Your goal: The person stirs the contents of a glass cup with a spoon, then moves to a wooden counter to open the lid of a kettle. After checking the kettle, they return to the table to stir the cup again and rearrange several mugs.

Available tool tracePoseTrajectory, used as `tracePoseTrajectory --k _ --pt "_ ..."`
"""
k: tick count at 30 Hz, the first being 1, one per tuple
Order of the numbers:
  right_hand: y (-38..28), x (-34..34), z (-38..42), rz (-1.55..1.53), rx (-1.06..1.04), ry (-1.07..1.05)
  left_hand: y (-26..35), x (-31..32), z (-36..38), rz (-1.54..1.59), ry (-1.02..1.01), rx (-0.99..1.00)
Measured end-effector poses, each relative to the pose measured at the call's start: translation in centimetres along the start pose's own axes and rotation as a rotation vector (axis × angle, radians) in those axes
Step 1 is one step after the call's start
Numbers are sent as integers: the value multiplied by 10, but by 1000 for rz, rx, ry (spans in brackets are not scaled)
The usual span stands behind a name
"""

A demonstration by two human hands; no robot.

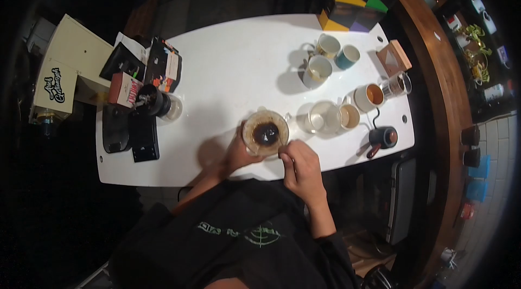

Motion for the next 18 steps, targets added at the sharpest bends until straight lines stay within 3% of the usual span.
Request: tracePoseTrajectory --k 3,11,14,18 --pt "1 1 -2 1 65 11 3 -1 -2 125 -10 -81" --pt "11 4 3 -140 255 53 9 -3 -5 20 19 30" --pt "14 7 5 -224 371 38 5 -1 -3 159 10 -62" --pt "2 3 0 -166 365 97 4 -2 -4 76 -48 -44"
Point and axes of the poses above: each hand's wrist, its own z-axis away from the middle knuckle, its own x-axis out of the palm, y = z × x, the point moved 4 cm from there along -z, towards the middle knuckle, and after that the axes turned 1 degree about -z, right-handed, at the moved point
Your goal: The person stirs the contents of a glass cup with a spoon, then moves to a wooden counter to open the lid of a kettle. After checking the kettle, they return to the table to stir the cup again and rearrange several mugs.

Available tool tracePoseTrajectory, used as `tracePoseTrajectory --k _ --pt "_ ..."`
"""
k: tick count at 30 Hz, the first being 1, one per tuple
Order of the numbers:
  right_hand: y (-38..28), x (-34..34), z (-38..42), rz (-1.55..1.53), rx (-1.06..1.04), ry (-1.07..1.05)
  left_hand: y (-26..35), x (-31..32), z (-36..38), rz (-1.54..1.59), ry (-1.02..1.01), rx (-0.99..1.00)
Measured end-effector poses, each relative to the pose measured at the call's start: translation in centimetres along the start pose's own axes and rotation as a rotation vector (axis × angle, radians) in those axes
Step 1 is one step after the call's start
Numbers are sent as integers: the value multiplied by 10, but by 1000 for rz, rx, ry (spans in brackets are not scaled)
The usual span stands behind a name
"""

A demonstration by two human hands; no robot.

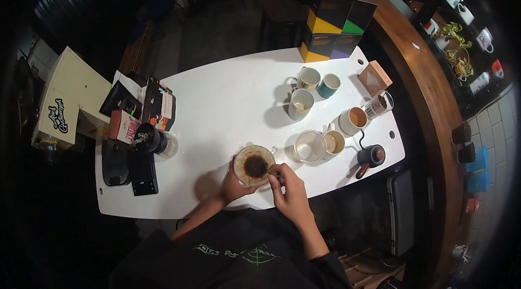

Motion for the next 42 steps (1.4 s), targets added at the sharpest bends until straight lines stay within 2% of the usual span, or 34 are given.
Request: tracePoseTrajectory --k 3,7,19,25,30,32,42 --pt "0 -3 -1 66 -61 -9 0 1 -1 -70 11 59" --pt "-2 -1 -1 48 -124 12 -5 3 2 32 46 7" --pt "13 -3 0 19 -133 64 -3 4 1 18 54 23" --pt "17 -2 1 -87 -45 54 10 -4 -3 -60 29 69" --pt "0 -5 3 42 -148 26 -1 3 1 48 34 27" --pt "-11 -6 4 72 -148 8 -5 4 3 77 9 -38" --pt "-31 -8 10 178 -179 -58 -7 3 4 76 -40 -72"
Point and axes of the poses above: each hand's wrist, its own z-axis away from the middle knuckle, its own x-axis out of the palm, y = z × x, the point moved 4 cm from there along -z, towards the middle knuckle, and after that the axes turned 1 degree about -z, right-handed, at the moved point
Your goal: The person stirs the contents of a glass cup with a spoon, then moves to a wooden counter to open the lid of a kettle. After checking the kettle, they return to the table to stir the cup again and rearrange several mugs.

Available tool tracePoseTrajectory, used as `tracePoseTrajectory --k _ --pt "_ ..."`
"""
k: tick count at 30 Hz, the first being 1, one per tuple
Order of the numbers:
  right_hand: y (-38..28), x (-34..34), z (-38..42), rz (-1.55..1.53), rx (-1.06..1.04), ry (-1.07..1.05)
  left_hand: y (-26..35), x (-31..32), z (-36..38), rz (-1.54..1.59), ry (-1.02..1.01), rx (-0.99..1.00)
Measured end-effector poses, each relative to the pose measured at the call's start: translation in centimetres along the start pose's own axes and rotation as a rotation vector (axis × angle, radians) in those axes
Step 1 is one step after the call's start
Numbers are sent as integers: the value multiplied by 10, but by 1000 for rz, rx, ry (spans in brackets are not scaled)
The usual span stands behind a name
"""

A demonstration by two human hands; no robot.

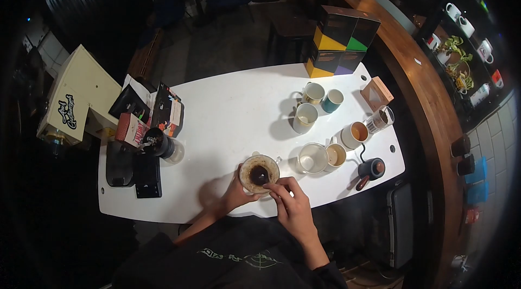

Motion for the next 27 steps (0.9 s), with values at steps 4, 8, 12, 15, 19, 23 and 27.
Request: tracePoseTrajectory --k 4,8,12,15,19,23,27 --pt "0 1 -2 17 10 7 6 -2 -1 -17 13 5" --pt "8 5 -2 25 17 10 4 -2 -1 -86 15 49" --pt "13 9 0 -40 42 35 4 -2 -1 -92 28 42" --pt "13 8 0 -81 82 51 5 -2 0 -95 22 13" --pt "20 6 2 -118 146 81 6 -1 -1 37 44 16" --pt "14 4 4 -118 86 120 6 -1 -2 -7 57 50" --pt "6 2 4 -112 -2 124 3 -1 -2 -74 51 62"
Point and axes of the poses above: each hand's wrist, its own z-axis away from the middle knuckle, its own x-axis out of the palm, y = z × x, the point moved 4 cm from there along -z, towards the middle knuckle, and after that the axes turned 1 degree about -z, right-handed, at the moved point
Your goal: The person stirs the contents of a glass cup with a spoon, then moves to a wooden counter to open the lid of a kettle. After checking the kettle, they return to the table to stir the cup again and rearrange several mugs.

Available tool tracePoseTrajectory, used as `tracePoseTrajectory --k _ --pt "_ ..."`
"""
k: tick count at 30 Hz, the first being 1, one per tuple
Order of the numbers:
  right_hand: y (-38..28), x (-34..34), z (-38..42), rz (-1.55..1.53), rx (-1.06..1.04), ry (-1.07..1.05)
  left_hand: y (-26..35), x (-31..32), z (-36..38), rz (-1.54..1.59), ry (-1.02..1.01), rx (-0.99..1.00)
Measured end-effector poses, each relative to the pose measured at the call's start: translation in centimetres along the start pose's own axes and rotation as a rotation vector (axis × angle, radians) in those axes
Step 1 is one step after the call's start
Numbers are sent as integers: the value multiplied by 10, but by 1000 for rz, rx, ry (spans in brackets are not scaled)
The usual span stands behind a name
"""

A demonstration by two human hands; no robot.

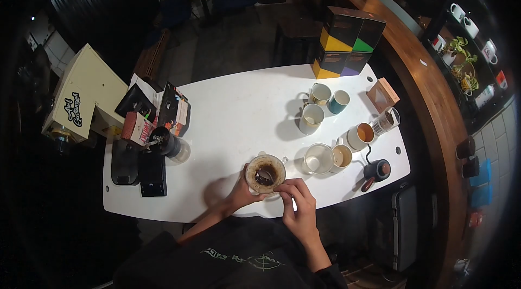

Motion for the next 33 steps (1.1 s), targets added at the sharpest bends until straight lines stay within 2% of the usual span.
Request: tracePoseTrajectory --k 11,13,20,27,29,33 --pt "4 5 -1 54 31 -83 5 -2 0 80 -2 -36" --pt "1 3 -2 73 -47 -37 4 -3 0 66 -8 -43" --pt "11 8 0 68 26 -34 0 0 -1 117 37 22" --pt "29 8 1 -47 114 5 10 -4 -4 234 21 -63" --pt "37 8 4 -105 153 24 18 -10 -1 -116 74 104" --pt "45 8 8 -161 235 8 16 -11 -1 -106 98 142"
Point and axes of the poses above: each hand's wrist, its own z-axis away from the middle knuckle, its own x-axis out of the palm, y = z × x, the point moved 4 cm from there along -z, towards the middle knuckle, and after that the axes turned 1 degree about -z, right-handed, at the moved point
